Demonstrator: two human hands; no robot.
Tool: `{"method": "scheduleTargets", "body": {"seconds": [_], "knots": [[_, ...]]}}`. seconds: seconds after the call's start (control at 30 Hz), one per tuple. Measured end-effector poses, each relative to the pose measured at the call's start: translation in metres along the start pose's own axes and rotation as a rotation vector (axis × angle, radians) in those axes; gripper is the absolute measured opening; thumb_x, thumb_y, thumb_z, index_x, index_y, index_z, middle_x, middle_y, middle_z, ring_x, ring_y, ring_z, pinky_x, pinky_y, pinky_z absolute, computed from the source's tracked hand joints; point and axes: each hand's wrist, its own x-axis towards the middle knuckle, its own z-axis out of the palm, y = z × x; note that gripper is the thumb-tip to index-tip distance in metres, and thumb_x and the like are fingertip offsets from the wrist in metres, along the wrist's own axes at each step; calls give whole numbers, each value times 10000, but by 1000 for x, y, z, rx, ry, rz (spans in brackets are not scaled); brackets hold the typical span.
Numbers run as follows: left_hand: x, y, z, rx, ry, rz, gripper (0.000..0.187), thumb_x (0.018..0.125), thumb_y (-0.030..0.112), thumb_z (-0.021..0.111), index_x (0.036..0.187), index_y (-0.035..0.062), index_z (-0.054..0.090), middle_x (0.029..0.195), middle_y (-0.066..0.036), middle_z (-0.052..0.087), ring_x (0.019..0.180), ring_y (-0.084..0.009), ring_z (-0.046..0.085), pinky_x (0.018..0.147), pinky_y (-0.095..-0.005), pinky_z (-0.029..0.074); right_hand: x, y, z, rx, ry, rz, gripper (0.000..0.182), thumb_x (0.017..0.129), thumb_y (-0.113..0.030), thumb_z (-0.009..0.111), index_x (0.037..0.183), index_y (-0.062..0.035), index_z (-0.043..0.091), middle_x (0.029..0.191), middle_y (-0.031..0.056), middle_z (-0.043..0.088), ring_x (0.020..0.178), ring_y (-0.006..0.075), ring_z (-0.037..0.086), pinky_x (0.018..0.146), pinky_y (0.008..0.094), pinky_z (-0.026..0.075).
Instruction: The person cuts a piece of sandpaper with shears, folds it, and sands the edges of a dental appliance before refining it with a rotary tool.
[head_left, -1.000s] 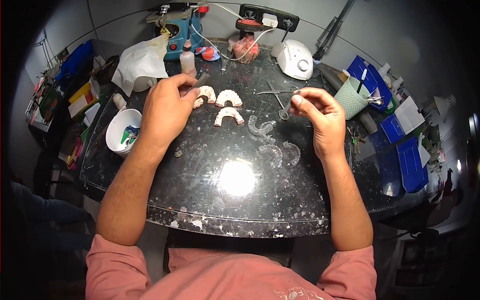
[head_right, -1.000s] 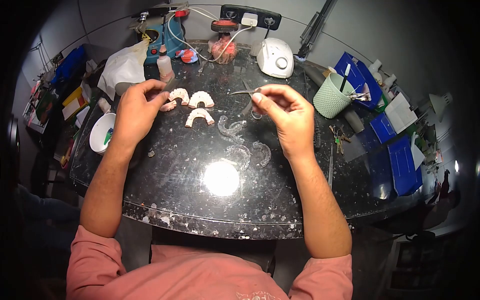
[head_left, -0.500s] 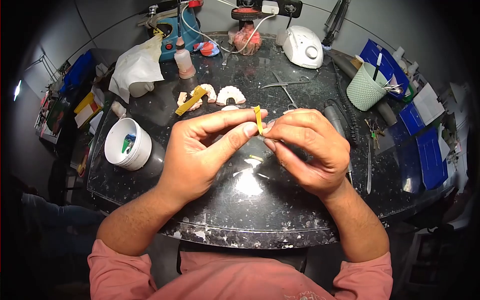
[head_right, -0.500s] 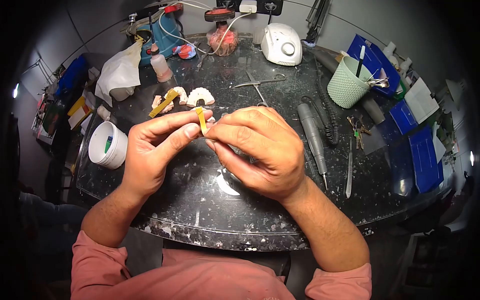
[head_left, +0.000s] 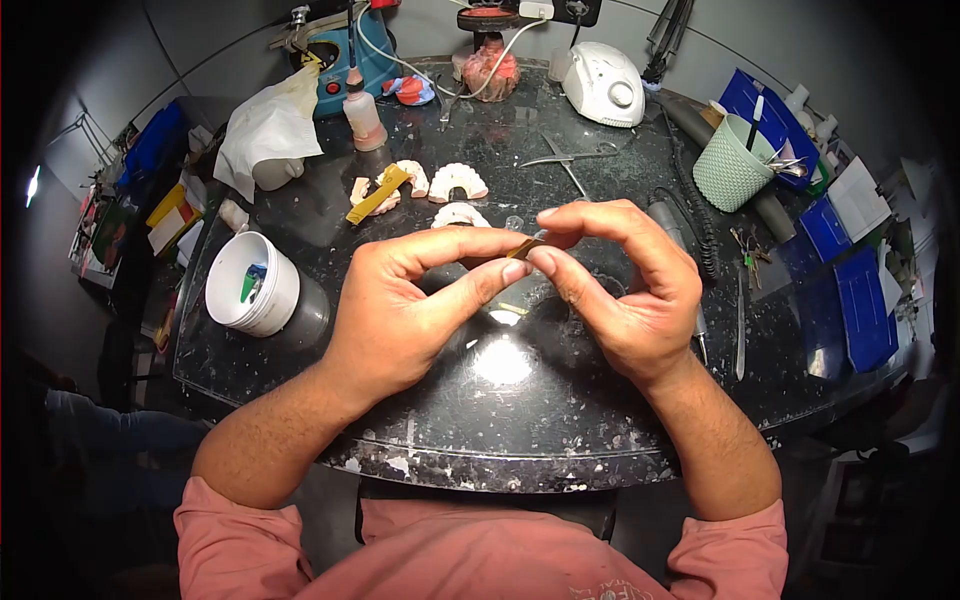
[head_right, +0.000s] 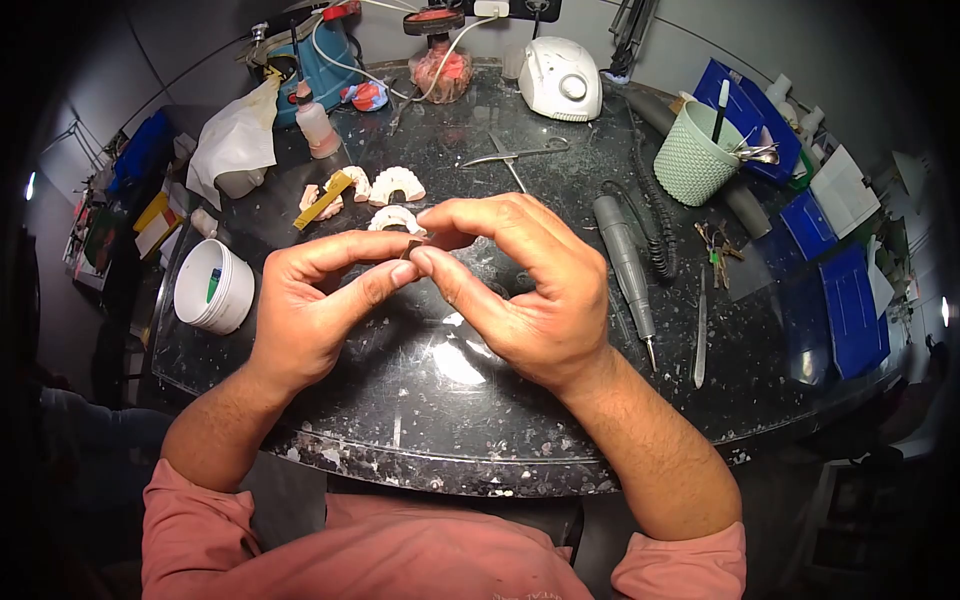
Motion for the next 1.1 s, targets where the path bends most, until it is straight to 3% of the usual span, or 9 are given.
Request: {"method": "scheduleTargets", "body": {"seconds": [0.1,0.9,1.1], "knots": [[2,-5,-1,-20,15,24,218,885,68,685,1090,-7,701,1035,-110,714,952,-131,650,853,-267,505,4,3,-5,-78,-67,-103,181,749,29,750,922,-4,710,882,97,700,802,187,661,713,288,519],[1,-6,-1,-14,-50,20,224,895,12,651,1113,-29,682,1025,-114,700,962,-145,653,867,-263,505,5,1,-4,-99,-110,-25,107,781,-26,747,884,-26,716,856,83,692,796,179,649,735,303,496],[5,-3,-4,-164,-22,-160,171,889,50,678,1037,-34,693,946,-101,710,898,-139,666,839,-262,515,3,2,-2,-40,-62,78,86,818,-35,724,890,-14,684,843,65,657,802,156,632,725,276,483]]}}
